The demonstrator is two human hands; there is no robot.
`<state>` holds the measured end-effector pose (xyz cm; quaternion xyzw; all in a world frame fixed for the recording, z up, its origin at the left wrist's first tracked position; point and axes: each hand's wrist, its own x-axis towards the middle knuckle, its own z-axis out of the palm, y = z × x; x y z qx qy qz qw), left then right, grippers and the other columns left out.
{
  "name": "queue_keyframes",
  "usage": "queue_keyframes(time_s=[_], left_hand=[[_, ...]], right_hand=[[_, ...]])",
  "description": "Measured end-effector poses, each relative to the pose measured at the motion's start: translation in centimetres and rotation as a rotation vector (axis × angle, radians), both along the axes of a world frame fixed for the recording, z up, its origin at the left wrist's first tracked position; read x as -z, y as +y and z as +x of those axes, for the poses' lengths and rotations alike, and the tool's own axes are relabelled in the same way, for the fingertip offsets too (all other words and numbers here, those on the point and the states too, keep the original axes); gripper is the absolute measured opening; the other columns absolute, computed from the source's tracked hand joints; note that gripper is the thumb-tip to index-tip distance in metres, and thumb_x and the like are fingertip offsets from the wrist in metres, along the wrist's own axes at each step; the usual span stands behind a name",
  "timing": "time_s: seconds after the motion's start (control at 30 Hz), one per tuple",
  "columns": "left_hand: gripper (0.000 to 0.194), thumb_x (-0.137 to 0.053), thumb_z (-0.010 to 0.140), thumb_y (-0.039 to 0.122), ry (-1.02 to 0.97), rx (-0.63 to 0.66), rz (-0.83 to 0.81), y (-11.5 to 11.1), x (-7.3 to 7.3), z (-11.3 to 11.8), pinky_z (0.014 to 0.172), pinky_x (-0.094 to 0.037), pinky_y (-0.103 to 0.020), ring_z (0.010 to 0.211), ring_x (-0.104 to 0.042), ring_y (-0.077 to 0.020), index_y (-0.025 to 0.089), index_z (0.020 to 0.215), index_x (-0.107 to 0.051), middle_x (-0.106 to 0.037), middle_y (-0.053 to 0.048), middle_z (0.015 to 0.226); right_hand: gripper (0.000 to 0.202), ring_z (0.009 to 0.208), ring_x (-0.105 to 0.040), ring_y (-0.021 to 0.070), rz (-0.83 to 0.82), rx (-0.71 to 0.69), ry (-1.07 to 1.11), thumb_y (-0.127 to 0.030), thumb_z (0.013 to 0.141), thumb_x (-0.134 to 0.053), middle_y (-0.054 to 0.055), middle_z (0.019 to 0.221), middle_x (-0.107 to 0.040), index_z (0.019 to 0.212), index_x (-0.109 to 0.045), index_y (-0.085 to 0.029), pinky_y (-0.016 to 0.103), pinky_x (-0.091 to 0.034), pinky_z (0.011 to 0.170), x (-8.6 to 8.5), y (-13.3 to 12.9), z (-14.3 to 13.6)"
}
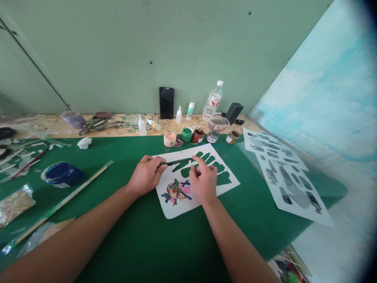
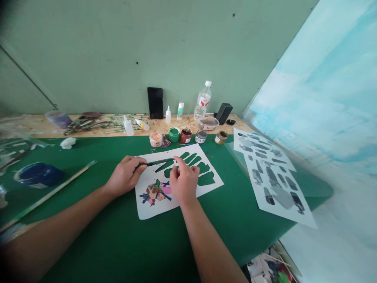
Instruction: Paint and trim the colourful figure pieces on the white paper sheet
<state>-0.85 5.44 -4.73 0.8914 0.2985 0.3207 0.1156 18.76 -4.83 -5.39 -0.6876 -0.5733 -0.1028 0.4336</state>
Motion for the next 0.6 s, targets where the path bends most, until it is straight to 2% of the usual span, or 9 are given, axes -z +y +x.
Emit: queue_keyframes(time_s=[0.23, 0.4, 0.47, 0.6], left_hand=[[0.031, -0.041, 0.099, 0.039, -0.022, -0.045, -0.05, -0.17, -0.29, 0.09, 0.076, -0.049, -0.035, 0.082, -0.059, -0.0237, 0.019, 0.097, -0.064, -0.072, -0.005, 0.088], [0.034, -0.037, 0.1, 0.039, -0.053, -0.14, -0.067, 0.28, -0.53, -0.12, 0.076, -0.048, -0.037, 0.082, -0.059, -0.0249, 0.019, 0.097, -0.064, -0.072, -0.007, 0.089], [0.033, -0.038, 0.099, 0.039, -0.051, -0.144, -0.063, 0.32, -0.65, -0.21, 0.077, -0.047, -0.038, 0.083, -0.058, -0.0254, 0.019, 0.095, -0.064, -0.072, -0.007, 0.087], [0.031, -0.039, 0.098, 0.038, -0.024, -0.068, -0.052, 0.0, -0.9, -0.22, 0.079, -0.046, -0.039, 0.079, -0.057, -0.0232, 0.02, 0.092, -0.064, -0.072, -0.005, 0.085]], right_hand=[[0.032, 0.048, -0.044, 0.0121, -0.014, 0.008, 0.019, -0.018, 0.092, -0.049, -0.007, 0.053, -0.051, 0.117, -0.068, -0.016, 0.033, -0.036, 0.079, 0.13, 0.08, 0.07], [0.024, 0.048, -0.043, 0.0121, 0.004, 0.026, 0.062, -0.021, 0.092, -0.048, -0.007, 0.052, -0.05, 0.102, -0.069, -0.016, 0.033, -0.038, 0.081, 0.3, 0.16, 0.16], [0.025, 0.048, -0.042, 0.0125, 0.007, 0.033, 0.075, -0.021, 0.092, -0.049, -0.008, 0.051, -0.049, 0.107, -0.067, -0.015, 0.033, -0.039, 0.081, 0.29, 0.14, 0.15], [0.036, 0.05, -0.042, 0.0135, 0.002, 0.019, 0.091, -0.02, 0.092, -0.048, -0.009, 0.053, -0.047, 0.126, -0.06, -0.013, 0.033, -0.039, 0.082, 0.22, 0.09, 0.06]])
